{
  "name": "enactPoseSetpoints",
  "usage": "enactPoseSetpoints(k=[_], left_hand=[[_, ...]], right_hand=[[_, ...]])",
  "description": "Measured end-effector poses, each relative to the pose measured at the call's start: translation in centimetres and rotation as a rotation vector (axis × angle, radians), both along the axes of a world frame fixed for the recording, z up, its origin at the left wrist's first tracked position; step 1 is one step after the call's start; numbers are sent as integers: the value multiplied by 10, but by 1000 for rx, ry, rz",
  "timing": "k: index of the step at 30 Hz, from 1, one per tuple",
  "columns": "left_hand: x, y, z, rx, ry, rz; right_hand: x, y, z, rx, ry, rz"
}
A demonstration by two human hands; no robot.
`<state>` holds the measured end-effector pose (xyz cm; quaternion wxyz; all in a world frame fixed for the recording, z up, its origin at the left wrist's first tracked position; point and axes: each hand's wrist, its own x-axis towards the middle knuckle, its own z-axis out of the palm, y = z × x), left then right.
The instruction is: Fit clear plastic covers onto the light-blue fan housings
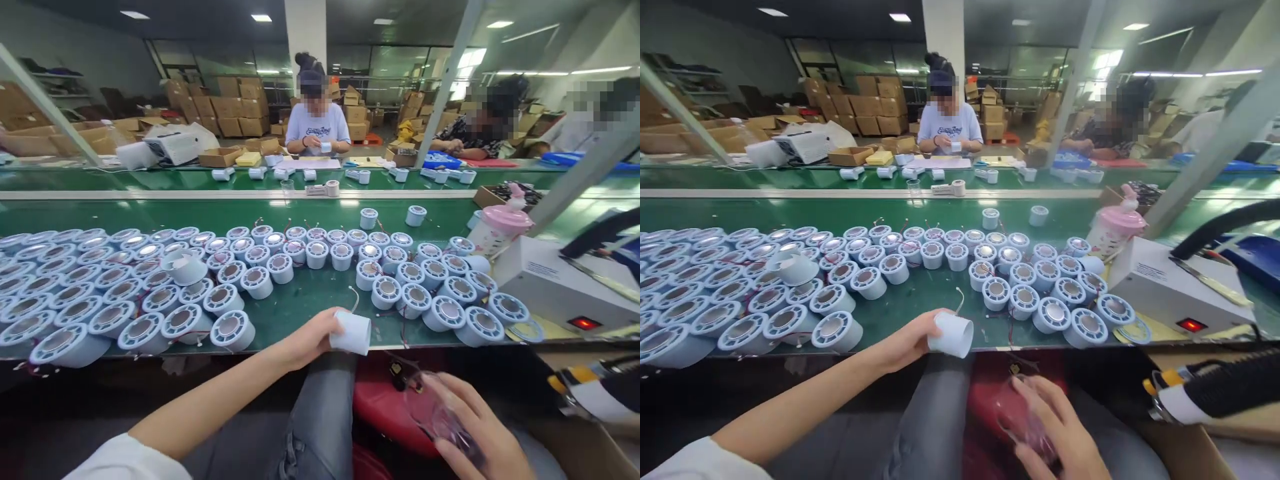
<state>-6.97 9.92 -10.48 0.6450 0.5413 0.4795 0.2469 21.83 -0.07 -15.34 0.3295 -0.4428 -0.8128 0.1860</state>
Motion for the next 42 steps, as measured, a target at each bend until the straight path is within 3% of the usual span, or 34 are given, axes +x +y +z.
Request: enactPoseSetpoints(k=[4,7,9,13,17,23,26,31,34,37,39,42], left_hand=[[35,3,-10,-250,-16,-315],[50,0,-7,-290,16,-477],[54,-3,-3,-120,65,-524],[55,-10,1,438,162,-504],[55,-17,-11,526,115,-414],[55,-15,-32,636,68,-480],[56,-15,-31,584,4,-536],[57,-21,-22,263,-151,-543],[57,-25,-24,53,-252,-461],[56,-27,-28,-73,-321,-434],[55,-27,-27,-77,-316,-462],[53,-28,-20,1,-256,-521]], right_hand=[[-36,8,15,161,-156,-130],[-47,9,22,65,-240,-230],[-45,7,24,-86,-237,-270],[-36,2,25,-402,0,-224],[-31,0,29,-576,281,-214],[-29,0,25,-650,599,-305],[-27,1,22,-708,740,-349],[-21,-1,21,-766,907,-332],[-18,-9,22,-607,680,-191],[-17,-19,21,-364,347,-153],[-15,-24,19,-299,272,-159],[-13,-28,19,-356,299,-156]])
